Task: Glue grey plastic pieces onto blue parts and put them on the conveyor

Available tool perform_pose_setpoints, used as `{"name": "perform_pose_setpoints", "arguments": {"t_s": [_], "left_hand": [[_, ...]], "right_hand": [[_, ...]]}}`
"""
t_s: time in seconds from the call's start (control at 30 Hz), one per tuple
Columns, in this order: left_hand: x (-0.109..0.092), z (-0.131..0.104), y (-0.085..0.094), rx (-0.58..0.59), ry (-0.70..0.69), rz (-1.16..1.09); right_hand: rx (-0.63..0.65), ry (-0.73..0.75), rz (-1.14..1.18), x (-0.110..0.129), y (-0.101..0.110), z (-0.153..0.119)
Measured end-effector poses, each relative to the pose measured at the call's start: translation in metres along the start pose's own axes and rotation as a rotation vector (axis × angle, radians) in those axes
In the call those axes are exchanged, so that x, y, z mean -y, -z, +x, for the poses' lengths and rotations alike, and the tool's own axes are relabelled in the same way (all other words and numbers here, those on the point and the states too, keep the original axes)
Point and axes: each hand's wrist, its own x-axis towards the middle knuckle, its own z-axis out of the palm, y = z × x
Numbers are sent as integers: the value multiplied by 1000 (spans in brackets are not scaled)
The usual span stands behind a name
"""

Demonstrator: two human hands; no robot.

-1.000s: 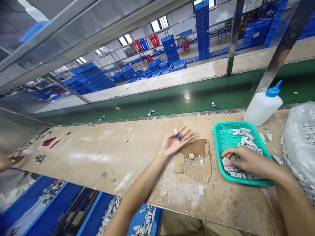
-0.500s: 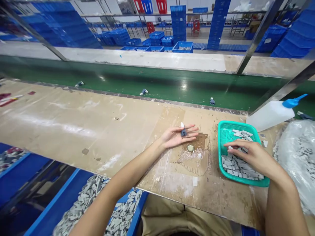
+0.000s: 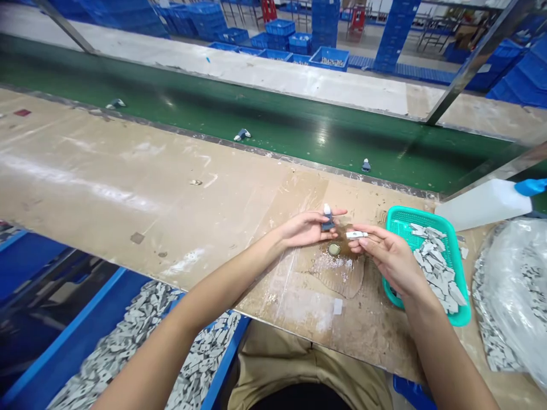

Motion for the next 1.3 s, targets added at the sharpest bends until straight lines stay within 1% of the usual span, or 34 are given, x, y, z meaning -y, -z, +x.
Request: {"name": "perform_pose_setpoints", "arguments": {"t_s": [0.1, 0.23, 0.3, 0.37, 0.47, 0.53, 0.6, 0.67, 0.7, 0.77, 0.83, 0.87, 0.9, 0.93, 1.03, 1.17, 1.23, 1.3], "left_hand": [[-3, -2, -2, 5, -42, 10], [-1, -5, -5, -7, -72, 148], [4, -5, -7, -5, -67, 232], [11, -5, -9, 15, -29, 290], [22, -2, -14, 41, 23, 299], [29, 0, -17, 32, 19, 298], [33, 0, -20, -11, -20, 316], [36, -1, -23, -80, -108, 380], [37, -3, -25, -124, -180, 440], [39, -6, -29, -215, -376, 651], [41, -11, -31, -280, -583, 910], [42, -13, -31, -291, -664, 1013], [43, -15, -31, -283, -710, 1089], [44, -16, -31, -265, -723, 1132], [46, -19, -29, -204, -659, 1149], [47, -21, -29, -169, -605, 1092], [47, -19, -33, -203, -616, 1007], [45, -16, -37, -296, -634, 885]], "right_hand": [[-23, 8, 12, -1, 3, -2], [-32, 66, -39, 0, 1, -5], [-54, 121, -80, -1, -1, -5], [-98, 163, -137, -2, -4, -6], [-179, 225, -226, -5, -7, -7], [-200, 278, -290, -8, -9, -9], [-201, 325, -363, -10, -11, -10], [-201, 334, -372, -11, -13, -11], [-204, 321, -339, -11, -13, -10], [-201, 264, -223, -10, -12, -9], [-154, 171, -131, -8, -11, -7], [-126, 123, -104, -6, -10, -6], [-100, 80, -88, -4, -9, -6], [-82, 47, -81, -3, -8, -5], [-85, 21, -61, 0, -8, -5], [-72, 47, -40, -3, -6, -5], [-98, 98, -37, -5, -5, -4], [-139, 158, -25, -6, -4, -4]]}}
